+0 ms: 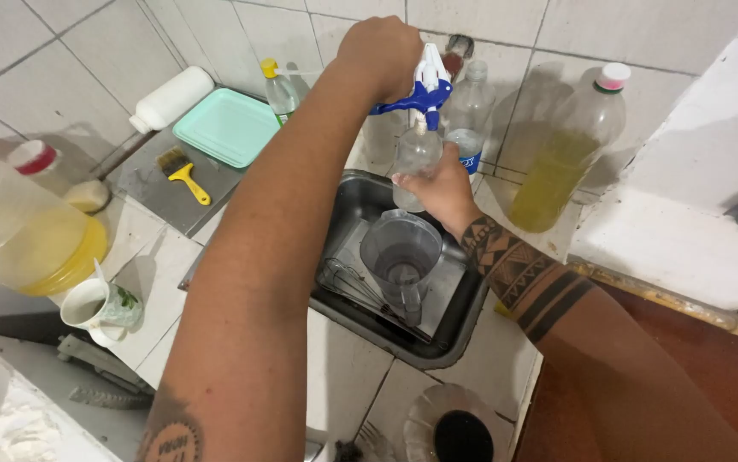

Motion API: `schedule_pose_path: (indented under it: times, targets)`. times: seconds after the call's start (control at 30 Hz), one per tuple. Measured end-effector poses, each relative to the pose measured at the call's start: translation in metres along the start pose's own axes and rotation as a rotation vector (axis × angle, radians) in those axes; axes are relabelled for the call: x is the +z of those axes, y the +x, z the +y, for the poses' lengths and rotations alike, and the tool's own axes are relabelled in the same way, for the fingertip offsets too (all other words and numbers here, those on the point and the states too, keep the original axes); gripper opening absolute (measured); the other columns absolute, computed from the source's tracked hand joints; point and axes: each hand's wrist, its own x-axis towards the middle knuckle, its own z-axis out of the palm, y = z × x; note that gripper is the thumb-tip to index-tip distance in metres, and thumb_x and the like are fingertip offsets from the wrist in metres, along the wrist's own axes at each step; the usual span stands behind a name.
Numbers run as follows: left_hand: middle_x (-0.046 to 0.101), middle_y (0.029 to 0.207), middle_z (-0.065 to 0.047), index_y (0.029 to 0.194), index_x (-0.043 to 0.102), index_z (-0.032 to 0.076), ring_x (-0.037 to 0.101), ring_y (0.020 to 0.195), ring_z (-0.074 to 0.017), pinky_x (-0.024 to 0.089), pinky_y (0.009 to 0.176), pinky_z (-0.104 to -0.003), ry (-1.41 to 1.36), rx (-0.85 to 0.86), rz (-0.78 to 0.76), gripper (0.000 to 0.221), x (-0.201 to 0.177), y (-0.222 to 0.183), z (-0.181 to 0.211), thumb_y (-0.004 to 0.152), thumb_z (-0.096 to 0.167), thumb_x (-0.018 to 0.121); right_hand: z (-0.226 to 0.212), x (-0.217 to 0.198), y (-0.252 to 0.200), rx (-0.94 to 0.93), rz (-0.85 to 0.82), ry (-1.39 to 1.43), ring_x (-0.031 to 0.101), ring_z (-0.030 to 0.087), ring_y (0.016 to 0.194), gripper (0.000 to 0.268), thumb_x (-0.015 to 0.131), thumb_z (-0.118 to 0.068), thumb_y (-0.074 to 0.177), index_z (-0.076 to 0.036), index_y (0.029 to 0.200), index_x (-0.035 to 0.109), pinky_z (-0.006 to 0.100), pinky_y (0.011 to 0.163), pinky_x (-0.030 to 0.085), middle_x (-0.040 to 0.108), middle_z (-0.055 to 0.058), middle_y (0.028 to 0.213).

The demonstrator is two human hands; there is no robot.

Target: Filling a spray bottle with water and misting rows of shaped dough on a large bakery rack.

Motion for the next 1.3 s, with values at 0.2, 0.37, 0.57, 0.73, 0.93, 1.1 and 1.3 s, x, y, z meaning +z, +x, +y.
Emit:
schedule_pose_path:
  times: [0.2, 0.37, 0.57, 0.73, 0.93, 1.1, 1.3]
  targets:
    - [0.072, 0.096, -0.014, 0.099, 0.073, 0.01, 0.069, 0.084, -0.0369, 0.058, 0.065, -0.047, 0.006, -0.004, -0.043, 0.016, -0.003, 0.003, -0.004, 0.084, 0.017, 0.071, 0.003, 0.0, 0.004, -0.022, 0.015, -0.045, 0.068, 0.022, 0.109, 0.076, 0.084, -0.035, 0.078, -0.009, 0.136, 0.042, 0.035, 0.091, 0.056, 0.067, 0.007, 0.121]
    - [0.071, 0.095, -0.016, 0.094, 0.073, 0.009, 0.069, 0.082, -0.0389, 0.058, 0.064, -0.049, 0.092, 0.073, -0.042, 0.013, -0.006, 0.01, -0.014, 0.083, 0.009, 0.065, 0.017, 0.003, 0.012, -0.038, -0.011, -0.071, 0.067, 0.02, 0.1, 0.089, 0.083, -0.039, 0.076, -0.007, 0.145, 0.036, 0.036, 0.085, 0.056, 0.067, 0.007, 0.112]
    - [0.07, 0.097, -0.012, 0.102, 0.068, 0.013, 0.067, 0.082, -0.0338, 0.057, 0.06, -0.046, 0.17, 0.135, -0.06, 0.016, -0.013, 0.019, -0.027, 0.09, 0.005, 0.062, 0.021, -0.009, 0.007, -0.062, -0.042, -0.142, 0.069, 0.023, 0.098, 0.083, 0.082, -0.035, 0.077, -0.009, 0.141, 0.037, 0.037, 0.081, 0.055, 0.07, 0.01, 0.115]
    - [0.068, 0.091, -0.01, 0.093, 0.068, 0.011, 0.067, 0.078, -0.0314, 0.056, 0.058, -0.045, 0.145, 0.139, 0.065, 0.011, -0.003, 0.009, -0.028, 0.088, 0.002, 0.063, 0.039, -0.024, -0.007, -0.165, 0.014, -0.082, 0.069, 0.02, 0.088, 0.078, 0.084, -0.032, 0.075, -0.01, 0.136, 0.041, 0.034, 0.076, 0.053, 0.069, 0.009, 0.11]
    - [0.054, 0.108, -0.017, 0.112, 0.065, 0.016, 0.066, 0.072, -0.0527, 0.052, 0.058, -0.062, -0.33, -0.107, 0.476, 0.028, -0.056, -0.017, 0.003, 0.085, 0.011, 0.064, 0.055, -0.069, -0.074, -0.28, 0.057, -0.156, 0.064, 0.026, 0.115, 0.085, 0.082, -0.038, 0.074, -0.01, 0.14, 0.038, 0.041, 0.093, 0.051, 0.061, 0.009, 0.129]
    - [0.068, 0.086, -0.018, 0.1, 0.059, 0.002, 0.076, 0.08, -0.0271, 0.072, 0.072, -0.036, -1.846, 0.409, 0.666, 0.012, -0.158, -0.084, 0.083, 0.102, 0.014, 0.057, 0.058, -0.124, -0.175, -0.116, 0.125, -0.282, 0.069, 0.028, 0.109, 0.086, 0.088, -0.034, 0.069, -0.01, 0.137, 0.041, 0.04, 0.086, 0.055, 0.068, 0.011, 0.126]
    - [0.066, 0.099, -0.01, 0.099, 0.063, 0.007, 0.07, 0.081, -0.0191, 0.068, 0.067, -0.032, -2.013, 0.661, 0.163, 0.028, -0.259, -0.171, 0.204, 0.095, 0.035, 0.065, 0.089, -0.17, -0.307, -0.082, 0.296, -0.162, 0.069, 0.019, 0.107, 0.084, 0.09, -0.034, 0.065, -0.011, 0.133, 0.045, 0.036, 0.086, 0.055, 0.068, 0.006, 0.125]
